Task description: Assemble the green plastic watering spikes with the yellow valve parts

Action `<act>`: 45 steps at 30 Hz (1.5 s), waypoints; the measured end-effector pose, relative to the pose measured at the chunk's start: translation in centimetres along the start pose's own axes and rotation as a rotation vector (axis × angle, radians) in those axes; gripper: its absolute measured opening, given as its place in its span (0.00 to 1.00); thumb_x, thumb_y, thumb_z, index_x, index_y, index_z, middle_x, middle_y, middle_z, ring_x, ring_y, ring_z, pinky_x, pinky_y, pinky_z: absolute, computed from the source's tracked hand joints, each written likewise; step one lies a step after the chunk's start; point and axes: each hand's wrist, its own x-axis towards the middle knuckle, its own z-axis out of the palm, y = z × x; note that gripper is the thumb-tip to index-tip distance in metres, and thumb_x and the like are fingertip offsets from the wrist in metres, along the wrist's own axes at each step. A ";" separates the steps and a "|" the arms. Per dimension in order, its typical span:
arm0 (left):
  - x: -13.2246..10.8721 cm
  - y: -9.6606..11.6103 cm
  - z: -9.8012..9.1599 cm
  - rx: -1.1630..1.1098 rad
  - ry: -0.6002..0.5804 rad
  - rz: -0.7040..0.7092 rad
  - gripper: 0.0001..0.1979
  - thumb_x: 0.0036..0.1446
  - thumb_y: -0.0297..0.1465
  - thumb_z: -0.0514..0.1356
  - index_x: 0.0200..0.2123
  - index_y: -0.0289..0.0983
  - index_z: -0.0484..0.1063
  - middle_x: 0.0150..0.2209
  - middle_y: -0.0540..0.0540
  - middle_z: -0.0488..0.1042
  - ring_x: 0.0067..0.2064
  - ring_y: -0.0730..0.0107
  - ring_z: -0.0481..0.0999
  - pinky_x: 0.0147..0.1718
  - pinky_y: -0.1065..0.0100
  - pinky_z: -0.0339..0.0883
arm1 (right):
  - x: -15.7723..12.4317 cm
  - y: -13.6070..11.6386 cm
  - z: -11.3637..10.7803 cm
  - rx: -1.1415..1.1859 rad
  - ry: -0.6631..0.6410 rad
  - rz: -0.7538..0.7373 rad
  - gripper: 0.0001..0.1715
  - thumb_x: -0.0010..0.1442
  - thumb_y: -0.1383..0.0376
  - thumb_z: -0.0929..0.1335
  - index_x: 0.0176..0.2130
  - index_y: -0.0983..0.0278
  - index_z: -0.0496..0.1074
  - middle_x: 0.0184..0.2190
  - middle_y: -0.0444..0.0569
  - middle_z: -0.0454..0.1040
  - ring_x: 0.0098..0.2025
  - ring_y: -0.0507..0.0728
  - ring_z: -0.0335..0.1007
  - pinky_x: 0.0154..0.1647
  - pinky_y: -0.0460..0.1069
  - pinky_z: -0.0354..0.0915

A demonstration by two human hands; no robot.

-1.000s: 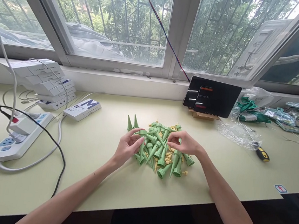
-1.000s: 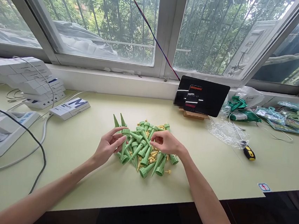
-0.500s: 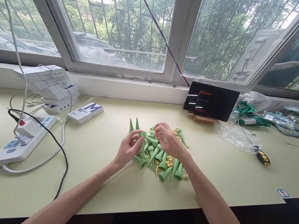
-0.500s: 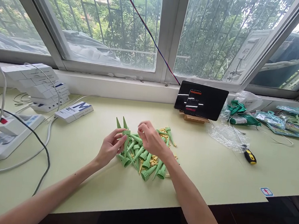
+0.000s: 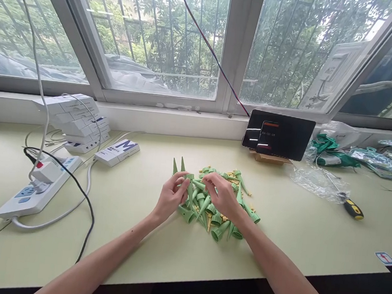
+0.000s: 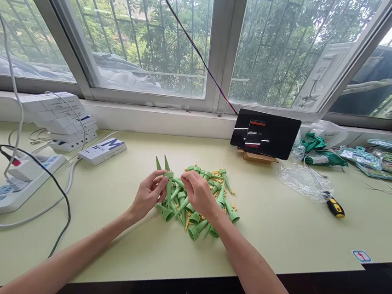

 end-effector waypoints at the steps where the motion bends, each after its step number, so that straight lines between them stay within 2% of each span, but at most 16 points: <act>1: 0.0 0.0 0.0 -0.003 0.004 -0.003 0.13 0.62 0.41 0.59 0.45 0.39 0.68 0.25 0.55 0.64 0.16 0.83 0.61 0.14 0.77 0.55 | 0.0 -0.1 0.1 0.004 0.000 -0.005 0.10 0.71 0.67 0.58 0.40 0.63 0.67 0.34 0.49 0.70 0.32 0.53 0.66 0.34 0.48 0.64; 10: 0.7 -0.7 -0.1 0.048 0.012 0.047 0.12 0.62 0.40 0.59 0.45 0.40 0.69 0.26 0.54 0.65 0.17 0.83 0.60 0.14 0.77 0.54 | -0.4 0.2 1.1 0.081 0.060 -0.001 0.07 0.68 0.66 0.63 0.45 0.63 0.69 0.39 0.52 0.74 0.38 0.55 0.72 0.39 0.49 0.71; 17: 3.0 -1.0 1.3 0.104 0.055 0.136 0.12 0.61 0.39 0.60 0.45 0.40 0.71 0.28 0.52 0.66 0.18 0.82 0.60 0.15 0.76 0.54 | -0.4 1.0 0.8 0.122 0.126 0.058 0.09 0.68 0.66 0.63 0.48 0.61 0.69 0.40 0.50 0.74 0.33 0.53 0.75 0.39 0.50 0.73; 22: 1.9 -1.6 1.4 0.176 0.024 0.169 0.12 0.63 0.38 0.58 0.46 0.40 0.71 0.29 0.51 0.67 0.19 0.82 0.59 0.16 0.76 0.54 | -0.4 1.0 0.5 0.126 0.141 0.052 0.10 0.68 0.66 0.63 0.47 0.60 0.71 0.38 0.49 0.76 0.34 0.54 0.76 0.39 0.50 0.74; 29: 0.6 -1.2 0.7 0.181 -0.013 0.130 0.12 0.64 0.39 0.57 0.47 0.41 0.71 0.29 0.52 0.64 0.20 0.82 0.59 0.16 0.77 0.53 | -0.4 0.4 0.5 0.087 0.141 0.000 0.11 0.69 0.67 0.62 0.44 0.61 0.74 0.37 0.49 0.76 0.31 0.52 0.75 0.39 0.49 0.73; 36: 0.3 -0.9 0.8 0.151 -0.021 0.083 0.14 0.63 0.40 0.57 0.48 0.40 0.71 0.28 0.52 0.63 0.19 0.82 0.58 0.15 0.77 0.52 | -0.5 0.2 0.7 0.049 0.172 0.091 0.08 0.67 0.64 0.65 0.41 0.63 0.74 0.24 0.44 0.74 0.20 0.50 0.69 0.29 0.47 0.69; 41: 0.3 -0.6 0.9 0.105 -0.009 0.055 0.15 0.61 0.41 0.59 0.48 0.41 0.71 0.29 0.52 0.64 0.19 0.81 0.60 0.15 0.76 0.53 | -0.5 0.3 0.5 0.013 0.142 0.098 0.10 0.67 0.61 0.65 0.38 0.62 0.73 0.26 0.45 0.75 0.21 0.51 0.68 0.27 0.47 0.67; 45: 0.3 -0.6 1.0 0.069 -0.010 0.030 0.16 0.61 0.41 0.59 0.50 0.42 0.70 0.29 0.52 0.63 0.19 0.82 0.60 0.14 0.77 0.53 | -0.5 0.1 0.4 0.007 0.142 0.082 0.08 0.67 0.63 0.65 0.38 0.63 0.73 0.28 0.46 0.75 0.23 0.51 0.68 0.28 0.47 0.66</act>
